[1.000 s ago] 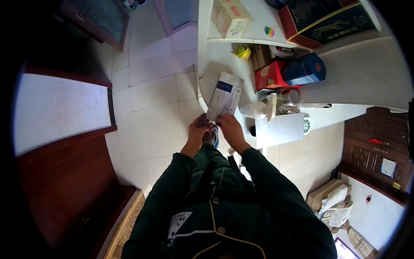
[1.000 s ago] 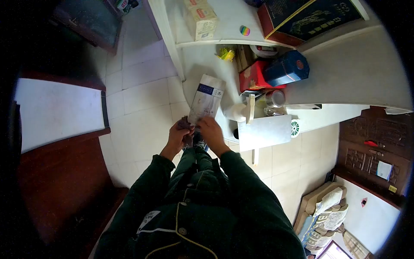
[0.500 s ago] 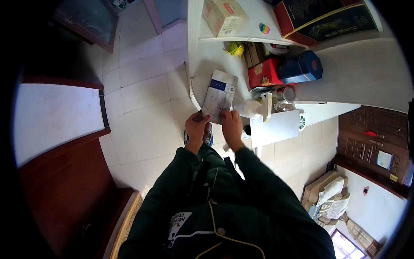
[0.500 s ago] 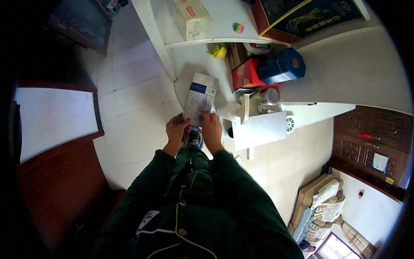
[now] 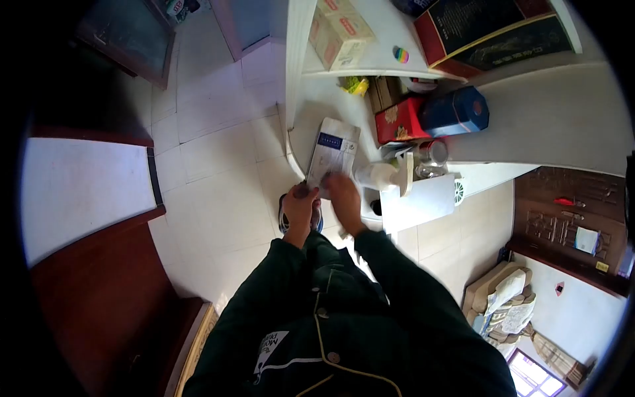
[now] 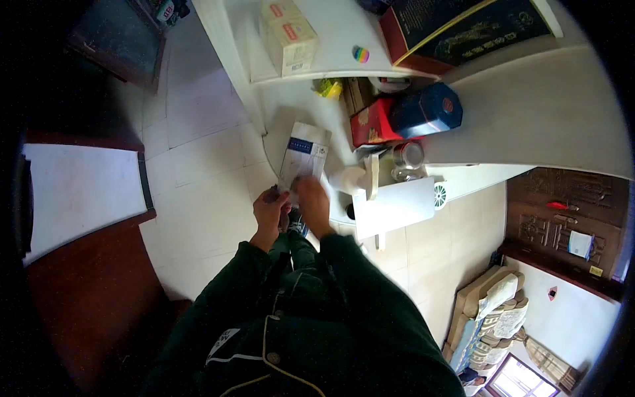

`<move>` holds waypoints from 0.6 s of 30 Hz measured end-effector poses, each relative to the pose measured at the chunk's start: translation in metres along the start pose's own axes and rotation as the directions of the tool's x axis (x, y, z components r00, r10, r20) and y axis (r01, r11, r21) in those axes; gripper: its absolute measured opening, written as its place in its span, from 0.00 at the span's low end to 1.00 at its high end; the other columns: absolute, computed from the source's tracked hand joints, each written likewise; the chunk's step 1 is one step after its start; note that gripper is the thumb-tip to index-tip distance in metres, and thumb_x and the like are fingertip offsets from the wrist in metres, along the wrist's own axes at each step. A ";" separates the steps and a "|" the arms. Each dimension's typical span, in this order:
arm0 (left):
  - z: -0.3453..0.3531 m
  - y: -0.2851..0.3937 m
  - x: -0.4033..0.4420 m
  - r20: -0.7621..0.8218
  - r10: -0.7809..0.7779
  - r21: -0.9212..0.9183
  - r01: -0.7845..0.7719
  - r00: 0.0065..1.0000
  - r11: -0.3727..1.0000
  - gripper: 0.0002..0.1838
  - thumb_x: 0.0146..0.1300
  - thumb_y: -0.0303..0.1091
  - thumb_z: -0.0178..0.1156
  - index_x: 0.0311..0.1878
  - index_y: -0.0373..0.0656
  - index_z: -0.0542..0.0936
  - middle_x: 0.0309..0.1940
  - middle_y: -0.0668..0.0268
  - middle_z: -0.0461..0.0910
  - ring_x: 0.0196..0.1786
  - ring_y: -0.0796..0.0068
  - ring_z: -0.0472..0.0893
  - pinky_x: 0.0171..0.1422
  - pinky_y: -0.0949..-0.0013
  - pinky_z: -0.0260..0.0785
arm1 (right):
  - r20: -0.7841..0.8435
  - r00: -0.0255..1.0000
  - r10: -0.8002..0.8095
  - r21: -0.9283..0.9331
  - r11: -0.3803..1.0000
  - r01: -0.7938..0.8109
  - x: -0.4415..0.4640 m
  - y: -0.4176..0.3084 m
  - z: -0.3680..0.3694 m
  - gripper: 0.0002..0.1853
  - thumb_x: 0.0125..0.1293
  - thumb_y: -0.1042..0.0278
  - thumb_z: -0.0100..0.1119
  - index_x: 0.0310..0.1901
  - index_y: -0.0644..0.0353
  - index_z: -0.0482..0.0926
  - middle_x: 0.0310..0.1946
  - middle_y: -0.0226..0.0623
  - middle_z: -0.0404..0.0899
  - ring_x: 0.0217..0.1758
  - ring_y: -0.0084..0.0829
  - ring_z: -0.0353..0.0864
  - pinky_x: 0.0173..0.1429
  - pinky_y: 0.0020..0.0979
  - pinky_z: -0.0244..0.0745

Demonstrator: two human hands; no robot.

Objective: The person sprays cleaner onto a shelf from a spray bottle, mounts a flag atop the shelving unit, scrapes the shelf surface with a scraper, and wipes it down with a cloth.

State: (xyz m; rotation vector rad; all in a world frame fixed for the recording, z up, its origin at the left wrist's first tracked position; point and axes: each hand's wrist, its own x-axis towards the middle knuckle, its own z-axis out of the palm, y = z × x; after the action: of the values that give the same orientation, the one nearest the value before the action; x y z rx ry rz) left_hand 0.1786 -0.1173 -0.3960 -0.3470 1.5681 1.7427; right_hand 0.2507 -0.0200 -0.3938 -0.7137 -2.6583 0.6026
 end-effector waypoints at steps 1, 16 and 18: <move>-0.003 -0.008 0.005 0.003 0.010 0.032 -0.010 1.000 0.999 0.09 0.52 0.25 0.65 0.33 0.36 0.75 0.24 0.64 0.76 0.22 0.74 0.76 0.25 0.72 0.70 | -0.003 1.000 0.000 0.108 0.994 0.000 -0.015 -0.013 -0.008 0.06 0.56 0.71 0.50 0.31 0.55 0.78 0.30 0.36 0.75 0.38 0.36 0.75 0.45 0.36 0.71; 0.002 -0.011 -0.002 -0.076 0.000 -0.096 -0.007 0.997 0.995 0.09 0.49 0.23 0.66 0.31 0.36 0.74 0.19 0.65 0.75 0.16 0.76 0.74 0.17 0.75 0.65 | -0.024 1.000 0.009 0.067 0.998 -0.008 0.102 0.006 0.009 0.04 0.53 0.71 0.57 0.31 0.52 0.79 0.37 0.39 0.76 0.37 0.40 0.78 0.37 0.38 0.75; 0.005 -0.007 0.000 -0.084 -0.004 -0.106 -0.005 0.996 0.994 0.09 0.49 0.22 0.66 0.30 0.37 0.74 0.20 0.65 0.75 0.16 0.76 0.74 0.18 0.75 0.66 | 0.097 0.994 0.057 -0.097 0.994 -0.047 0.065 -0.010 0.015 0.03 0.53 0.71 0.57 0.30 0.53 0.79 0.38 0.37 0.77 0.37 0.39 0.78 0.37 0.38 0.75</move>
State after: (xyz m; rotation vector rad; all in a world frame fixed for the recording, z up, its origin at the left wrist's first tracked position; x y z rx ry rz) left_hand 0.1848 -0.1129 -0.3999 -0.4775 1.5374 1.8367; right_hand 0.1871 0.0026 -0.3892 -0.8015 -2.7843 0.5422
